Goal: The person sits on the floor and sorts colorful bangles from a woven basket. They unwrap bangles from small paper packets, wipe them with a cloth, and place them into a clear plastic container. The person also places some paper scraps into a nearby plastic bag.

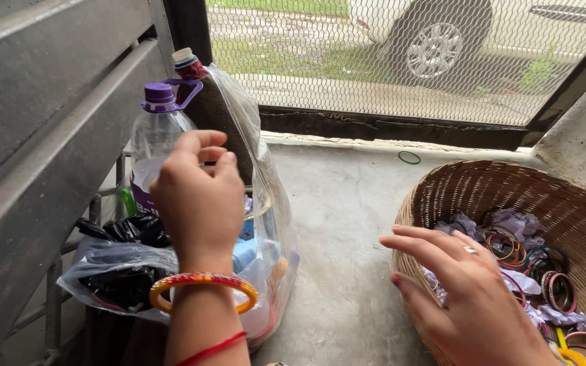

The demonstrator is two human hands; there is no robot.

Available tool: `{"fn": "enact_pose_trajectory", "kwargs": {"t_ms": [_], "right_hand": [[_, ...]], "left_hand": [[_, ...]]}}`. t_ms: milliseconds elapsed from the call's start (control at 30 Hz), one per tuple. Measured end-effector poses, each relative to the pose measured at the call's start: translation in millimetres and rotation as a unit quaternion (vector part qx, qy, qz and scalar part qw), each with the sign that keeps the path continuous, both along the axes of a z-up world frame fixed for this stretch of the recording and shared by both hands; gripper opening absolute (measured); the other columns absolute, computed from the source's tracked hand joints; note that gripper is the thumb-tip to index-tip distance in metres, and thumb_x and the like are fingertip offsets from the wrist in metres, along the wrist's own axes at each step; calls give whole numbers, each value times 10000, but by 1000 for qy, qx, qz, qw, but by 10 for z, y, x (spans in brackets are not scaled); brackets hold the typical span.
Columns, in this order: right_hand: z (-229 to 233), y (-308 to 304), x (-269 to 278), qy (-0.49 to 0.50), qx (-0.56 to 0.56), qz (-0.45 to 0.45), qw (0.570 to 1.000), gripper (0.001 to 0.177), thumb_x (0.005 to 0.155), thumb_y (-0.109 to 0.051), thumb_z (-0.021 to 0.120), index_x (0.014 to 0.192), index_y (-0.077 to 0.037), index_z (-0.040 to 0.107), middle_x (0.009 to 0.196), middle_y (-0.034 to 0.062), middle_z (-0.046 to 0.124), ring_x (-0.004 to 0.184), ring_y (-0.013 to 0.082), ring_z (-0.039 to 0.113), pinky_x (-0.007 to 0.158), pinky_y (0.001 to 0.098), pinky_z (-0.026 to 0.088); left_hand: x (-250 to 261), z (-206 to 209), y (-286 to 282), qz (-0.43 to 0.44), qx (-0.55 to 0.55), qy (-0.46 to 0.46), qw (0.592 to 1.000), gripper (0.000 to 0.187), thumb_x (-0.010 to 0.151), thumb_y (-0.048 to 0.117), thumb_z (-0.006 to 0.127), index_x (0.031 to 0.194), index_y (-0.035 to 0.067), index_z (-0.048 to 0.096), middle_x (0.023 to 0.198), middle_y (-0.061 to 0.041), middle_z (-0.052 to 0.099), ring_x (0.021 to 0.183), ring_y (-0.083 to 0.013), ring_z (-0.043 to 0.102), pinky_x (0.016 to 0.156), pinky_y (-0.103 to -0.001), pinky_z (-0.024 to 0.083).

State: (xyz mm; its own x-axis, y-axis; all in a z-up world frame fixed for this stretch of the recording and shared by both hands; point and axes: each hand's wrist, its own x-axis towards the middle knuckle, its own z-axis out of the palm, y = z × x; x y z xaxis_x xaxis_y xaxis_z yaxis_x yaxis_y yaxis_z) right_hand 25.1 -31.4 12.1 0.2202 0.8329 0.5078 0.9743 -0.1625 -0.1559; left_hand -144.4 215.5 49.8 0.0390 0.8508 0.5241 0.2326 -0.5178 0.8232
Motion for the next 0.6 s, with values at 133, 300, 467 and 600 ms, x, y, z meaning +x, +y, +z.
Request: {"fn": "enact_pose_trajectory", "kwargs": {"t_ms": [133,300,467,600], "right_hand": [[-82,-236,173,11,-17,-40,999,436,878,-349,732,1295,-221,729,1345,41,718,1255,270,639,1099,491,386],[-169,-673,505,42,-10,-107,993,464,826,-362,746,1266,-217,731,1322,24,725,1208,233,677,1028,400,500],[-331,-1286,835,38,-25,-178,983,498,787,-377,763,1270,-255,743,1315,0,735,1221,218,673,1039,416,477],[-568,-1739,1035,67,-34,-224,972,518,752,-392,763,1258,-280,740,1309,-21,732,1217,185,680,1053,398,483]], "left_hand": [[186,66,-244,-48,53,-3,997,184,876,68,715,1058,78,734,929,-102,783,725,-214,771,662,-351,600],[523,75,-643,-152,77,23,985,183,872,86,702,1054,86,716,955,-96,774,686,-232,749,714,-380,581],[854,-28,-1022,-237,89,61,966,219,843,101,697,1062,103,711,995,-103,761,852,-288,741,772,-416,569],[1044,-127,-1290,-283,77,120,949,226,840,123,683,1064,126,710,1024,-87,755,929,-306,725,798,-438,556]]}}
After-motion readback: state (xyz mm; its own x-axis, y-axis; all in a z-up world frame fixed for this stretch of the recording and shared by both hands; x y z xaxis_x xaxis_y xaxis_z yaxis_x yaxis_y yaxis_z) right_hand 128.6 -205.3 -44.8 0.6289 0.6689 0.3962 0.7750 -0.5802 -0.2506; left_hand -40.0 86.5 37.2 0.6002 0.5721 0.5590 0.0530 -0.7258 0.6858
